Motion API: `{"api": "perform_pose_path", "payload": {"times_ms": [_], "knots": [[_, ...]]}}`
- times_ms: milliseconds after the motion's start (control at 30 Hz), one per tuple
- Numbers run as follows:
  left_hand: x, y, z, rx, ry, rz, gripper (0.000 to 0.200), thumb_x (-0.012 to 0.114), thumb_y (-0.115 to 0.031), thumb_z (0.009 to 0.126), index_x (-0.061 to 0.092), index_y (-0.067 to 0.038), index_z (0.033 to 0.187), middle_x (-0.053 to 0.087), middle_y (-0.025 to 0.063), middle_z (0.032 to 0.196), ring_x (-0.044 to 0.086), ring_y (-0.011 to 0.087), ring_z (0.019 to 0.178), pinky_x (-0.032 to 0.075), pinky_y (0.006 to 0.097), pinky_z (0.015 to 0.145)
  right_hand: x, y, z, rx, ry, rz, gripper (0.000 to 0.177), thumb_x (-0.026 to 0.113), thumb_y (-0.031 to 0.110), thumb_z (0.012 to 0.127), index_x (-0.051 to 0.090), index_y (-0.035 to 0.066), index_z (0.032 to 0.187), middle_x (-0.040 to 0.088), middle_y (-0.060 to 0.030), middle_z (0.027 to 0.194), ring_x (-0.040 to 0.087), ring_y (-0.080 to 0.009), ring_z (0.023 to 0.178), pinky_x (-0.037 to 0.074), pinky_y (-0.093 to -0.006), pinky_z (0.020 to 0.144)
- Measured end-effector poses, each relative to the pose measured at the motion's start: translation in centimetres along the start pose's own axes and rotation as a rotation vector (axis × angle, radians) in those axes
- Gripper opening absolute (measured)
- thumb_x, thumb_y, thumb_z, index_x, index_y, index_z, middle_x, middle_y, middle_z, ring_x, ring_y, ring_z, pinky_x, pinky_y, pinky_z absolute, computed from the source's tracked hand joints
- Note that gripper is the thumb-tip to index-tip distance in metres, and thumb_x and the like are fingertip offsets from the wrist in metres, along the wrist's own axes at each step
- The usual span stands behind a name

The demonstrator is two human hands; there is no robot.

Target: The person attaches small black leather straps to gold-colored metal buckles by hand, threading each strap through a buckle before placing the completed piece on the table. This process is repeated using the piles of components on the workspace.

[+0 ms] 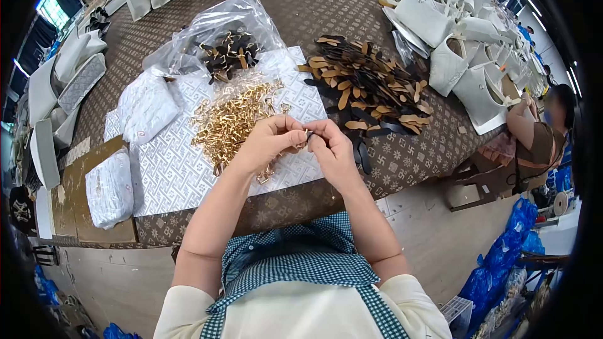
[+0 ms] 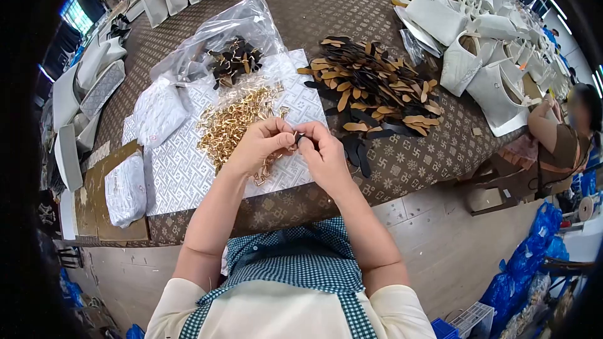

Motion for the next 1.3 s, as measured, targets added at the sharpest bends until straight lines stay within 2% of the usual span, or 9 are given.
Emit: {"api": "perform_pose_path", "payload": {"times_ms": [233,700,867,900,967,1033,1133,1233,1300], "knots": [[-1.2,0.6,-0.2,-0.118,0.079,0.077,0.019,0.074,-0.021,0.088,0.066,-0.004,0.088,0.067,0.0017,0.078,0.059,0.0071,0.069,0.048,0.0223,0.061,0.1,-0.1,0.0,-0.095,0.063,-0.248,0.03,0.077,0.014,0.082,0.062,0.003,0.104,0.066,-0.0038,0.08,0.059,-0.0084,0.072,0.05,-0.0257,0.067],[-0.7,1.0,-0.9,-0.042,-0.108,0.025,0.008,0.062,-0.005,0.088,0.056,-0.004,0.083,0.062,0.0006,0.089,0.055,0.0053,0.077,0.045,0.021,0.07,1.1,0.1,-0.1,-0.303,-0.059,-0.407,0.027,0.074,0.011,0.079,0.056,0.005,0.098,0.063,-0.0056,0.076,0.064,-0.0187,0.062,0.051,-0.0297,0.058],[-0.6,1.1,-0.5,-0.007,-0.101,0.042,0.007,0.061,-0.004,0.088,0.055,-0.005,0.084,0.063,0.0042,0.09,0.055,0.0074,0.077,0.045,0.021,0.068,0.5,-0.7,-0.8,-0.106,-0.081,-0.481,0.036,0.075,0.019,0.079,0.057,0.003,0.107,0.064,-0.0117,0.09,0.064,-0.0249,0.072,0.052,-0.0339,0.062],[-0.6,1.0,-0.4,0.005,-0.11,0.05,0.007,0.061,-0.004,0.089,0.055,-0.005,0.084,0.064,0.005,0.09,0.057,0.0081,0.077,0.045,0.021,0.067,0.4,-0.1,-0.8,-0.205,-0.106,-0.507,0.039,0.075,0.02,0.079,0.057,0.003,0.109,0.065,-0.0118,0.091,0.064,-0.0257,0.075,0.052,-0.0347,0.065],[-1.1,0.4,-0.4,0.006,-0.209,-0.019,0.007,0.061,-0.004,0.091,0.056,-0.004,0.085,0.065,0.0055,0.089,0.063,0.0107,0.075,0.049,0.0214,0.065,0.1,1.3,-0.7,-0.405,-0.155,-0.56,0.045,0.076,0.023,0.079,0.057,0.002,0.115,0.065,-0.0119,0.095,0.063,-0.0273,0.082,0.051,-0.0363,0.07],[-2.5,-1.2,0.0,0.023,-0.395,0.01,0.005,0.06,-0.004,0.093,0.057,-0.002,0.089,0.065,0.0072,0.087,0.07,0.016,0.072,0.052,0.0227,0.062,-1.2,2.8,-1.0,-0.412,-0.173,-0.605,0.053,0.075,0.023,0.079,0.055,0.001,0.123,0.065,-0.0114,0.098,0.059,-0.0294,0.09,0.049,-0.0387,0.08],[-5.6,-4.9,0.2,0.439,-0.671,-0.056,0.02,0.063,-0.009,0.093,0.059,0.003,0.11,0.063,0.0103,0.106,0.062,0.0153,0.098,0.052,0.0281,0.082,-4.4,3.0,-1.8,-0.411,-0.264,-0.8,0.029,0.074,0.014,0.078,0.066,0.003,0.103,0.065,-0.0095,0.096,0.057,-0.0283,0.086,0.046,-0.0382,0.077],[-7.1,-6.0,0.5,0.493,-0.786,0.687,0.034,0.069,-0.02,0.088,0.062,0.0,0.114,0.06,0.0073,0.109,0.057,0.0173,0.103,0.047,0.0296,0.088,-6.8,2.5,-2.3,-0.249,-0.338,-0.944,0.024,0.075,0.013,0.078,0.068,0.006,0.1,0.063,-0.0093,0.099,0.055,-0.0291,0.092,0.045,-0.0392,0.082],[-6.8,-4.3,2.1,0.417,-0.613,1.083,0.031,0.071,-0.027,0.084,0.069,-0.007,0.107,0.06,0.009,0.106,0.056,0.0257,0.102,0.044,0.0387,0.09,-7.2,1.8,-2.4,-0.156,-0.323,-1.017,0.024,0.076,0.013,0.077,0.068,0.008,0.099,0.062,-0.0094,0.104,0.053,-0.0315,0.097,0.045,-0.0411,0.084]]}}
Point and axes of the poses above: each hand's wrist, its own z-axis towards the middle knuckle, its own x-axis out of the palm, y = z × x, the point moved 5 cm from there along z, towards the middle knuckle
